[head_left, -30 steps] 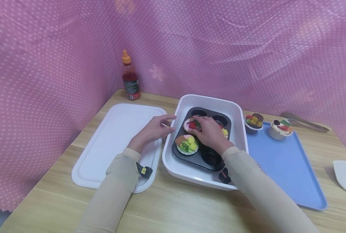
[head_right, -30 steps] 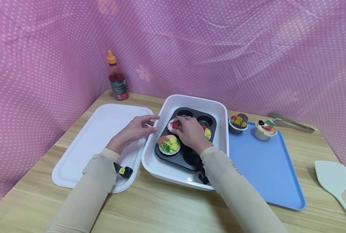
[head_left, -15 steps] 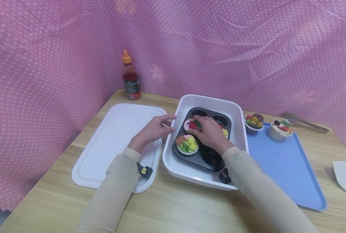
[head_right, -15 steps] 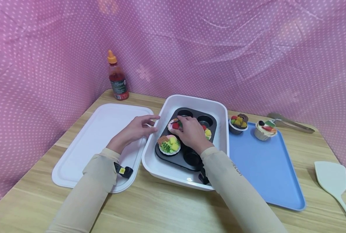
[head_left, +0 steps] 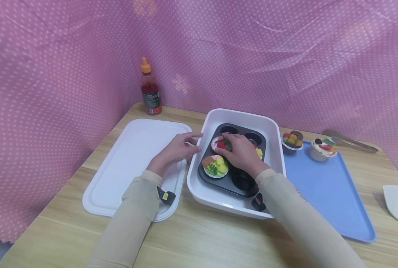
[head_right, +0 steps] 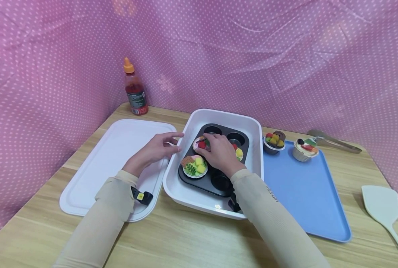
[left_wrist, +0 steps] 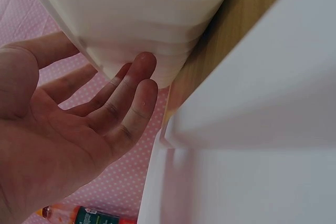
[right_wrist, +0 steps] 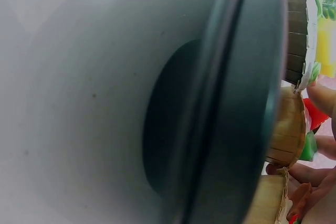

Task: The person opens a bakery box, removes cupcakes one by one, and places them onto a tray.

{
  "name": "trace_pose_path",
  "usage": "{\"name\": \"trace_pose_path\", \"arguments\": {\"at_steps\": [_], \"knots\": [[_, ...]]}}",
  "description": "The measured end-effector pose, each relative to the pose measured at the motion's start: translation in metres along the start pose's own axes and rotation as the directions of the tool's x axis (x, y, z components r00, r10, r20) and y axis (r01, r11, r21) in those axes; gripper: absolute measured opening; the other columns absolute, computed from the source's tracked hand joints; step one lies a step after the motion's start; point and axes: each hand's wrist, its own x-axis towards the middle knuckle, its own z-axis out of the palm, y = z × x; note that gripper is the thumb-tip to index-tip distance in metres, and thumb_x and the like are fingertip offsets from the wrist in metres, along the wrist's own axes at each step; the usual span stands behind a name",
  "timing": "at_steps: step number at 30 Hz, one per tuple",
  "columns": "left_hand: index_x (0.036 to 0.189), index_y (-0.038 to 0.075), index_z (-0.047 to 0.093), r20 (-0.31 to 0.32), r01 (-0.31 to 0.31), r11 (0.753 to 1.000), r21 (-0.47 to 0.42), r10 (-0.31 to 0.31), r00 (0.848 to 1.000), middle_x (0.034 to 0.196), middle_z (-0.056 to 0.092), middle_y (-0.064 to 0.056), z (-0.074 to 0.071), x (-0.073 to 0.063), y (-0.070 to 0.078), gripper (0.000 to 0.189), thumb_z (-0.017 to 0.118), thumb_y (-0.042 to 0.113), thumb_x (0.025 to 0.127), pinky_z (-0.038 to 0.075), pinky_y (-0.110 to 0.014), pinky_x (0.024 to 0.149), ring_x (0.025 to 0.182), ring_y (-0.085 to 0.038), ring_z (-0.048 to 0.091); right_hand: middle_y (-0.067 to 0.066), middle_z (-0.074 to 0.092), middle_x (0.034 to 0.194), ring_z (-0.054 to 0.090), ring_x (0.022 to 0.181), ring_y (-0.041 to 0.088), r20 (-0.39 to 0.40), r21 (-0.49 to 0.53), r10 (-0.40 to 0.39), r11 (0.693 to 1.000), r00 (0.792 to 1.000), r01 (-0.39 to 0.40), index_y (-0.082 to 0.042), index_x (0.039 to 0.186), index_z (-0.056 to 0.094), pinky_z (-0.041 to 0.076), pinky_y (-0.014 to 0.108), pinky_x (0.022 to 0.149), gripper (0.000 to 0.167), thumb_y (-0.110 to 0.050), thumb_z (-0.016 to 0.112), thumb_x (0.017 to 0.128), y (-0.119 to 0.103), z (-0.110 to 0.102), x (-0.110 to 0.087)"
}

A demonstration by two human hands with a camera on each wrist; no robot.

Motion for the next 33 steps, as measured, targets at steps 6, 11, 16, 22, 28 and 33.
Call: {"name": "trace_pose_path", "arguments": {"at_steps": [6, 11, 16, 22, 28, 33], "knots": [[0.148, 0.026, 0.051, -0.001, -0.002, 1.0, 0.001, 0.002, 1.0, 0.134, 0.06, -0.012, -0.0002, 0.0014, -0.0015, 0.055, 0.069, 0.021, 0.096, 0.059, -0.037, 0.087, 0.112, -0.026, 0.065, 0.018, 0.059, 0.141, 0.05, 0.136, 0.038, -0.005, 0.002, -0.01, 1.0, 1.0, 0.011, -0.015, 0.148, 0.051, 0.037, 0.062, 0.114, 0.067, -0.049, 0.068, 0.093, 0.0003, 0.0007, 0.0002], [0.148, 0.026, 0.051, 0.0, -0.008, 1.0, -0.007, 0.008, 1.0, 0.134, 0.061, -0.012, -0.0003, 0.0013, -0.0015, 0.055, 0.069, 0.02, 0.096, 0.059, -0.037, 0.087, 0.111, -0.027, 0.066, 0.017, 0.06, 0.14, 0.05, 0.136, 0.037, -0.01, -0.002, -0.017, 1.0, 1.0, 0.017, -0.018, 0.148, 0.052, 0.037, 0.063, 0.113, 0.066, -0.05, 0.068, 0.093, 0.0011, 0.0016, 0.0001], [0.148, 0.025, 0.051, 0.004, -0.023, 1.0, -0.011, 0.023, 1.0, 0.133, 0.061, -0.013, -0.0006, 0.0016, -0.0022, 0.055, 0.068, 0.02, 0.096, 0.059, -0.035, 0.084, 0.109, -0.026, 0.066, 0.017, 0.06, 0.14, 0.051, 0.135, 0.037, -0.016, 0.001, -0.022, 1.0, 1.0, 0.022, -0.019, 0.148, 0.052, 0.038, 0.064, 0.112, 0.066, -0.051, 0.068, 0.093, 0.0015, 0.0022, -0.0001], [0.148, 0.024, 0.051, 0.008, -0.041, 0.999, -0.01, 0.041, 0.999, 0.133, 0.061, -0.014, -0.0012, 0.0009, -0.0025, 0.055, 0.068, 0.019, 0.096, 0.058, -0.033, 0.081, 0.107, -0.026, 0.066, 0.017, 0.061, 0.139, 0.052, 0.134, 0.038, -0.022, 0.002, -0.03, 1.0, 0.999, 0.03, -0.017, 0.147, 0.053, 0.038, 0.063, 0.112, 0.066, -0.051, 0.068, 0.093, 0.0009, 0.002, -0.0003], [0.148, 0.024, 0.051, 0.004, -0.035, 0.999, -0.01, 0.035, 0.999, 0.133, 0.061, -0.014, -0.0011, 0.0006, -0.0017, 0.054, 0.068, 0.02, 0.096, 0.058, -0.033, 0.082, 0.107, -0.026, 0.066, 0.018, 0.06, 0.14, 0.051, 0.135, 0.038, -0.019, 0.003, -0.022, 1.0, 1.0, 0.023, -0.018, 0.146, 0.054, 0.037, 0.064, 0.112, 0.065, -0.051, 0.068, 0.093, 0.0006, 0.0015, -0.0003], [0.147, 0.024, 0.052, -0.002, -0.033, 0.999, -0.014, 0.033, 0.999, 0.131, 0.061, -0.013, -0.0007, 0.0014, -0.0018, 0.054, 0.068, 0.02, 0.096, 0.058, -0.033, 0.08, 0.106, -0.026, 0.066, 0.017, 0.059, 0.142, 0.049, 0.137, 0.038, -0.027, 0.011, -0.022, 1.0, 0.999, 0.023, -0.017, 0.146, 0.055, 0.036, 0.065, 0.113, 0.063, -0.049, 0.069, 0.093, 0.0013, 0.0014, -0.001]]}}
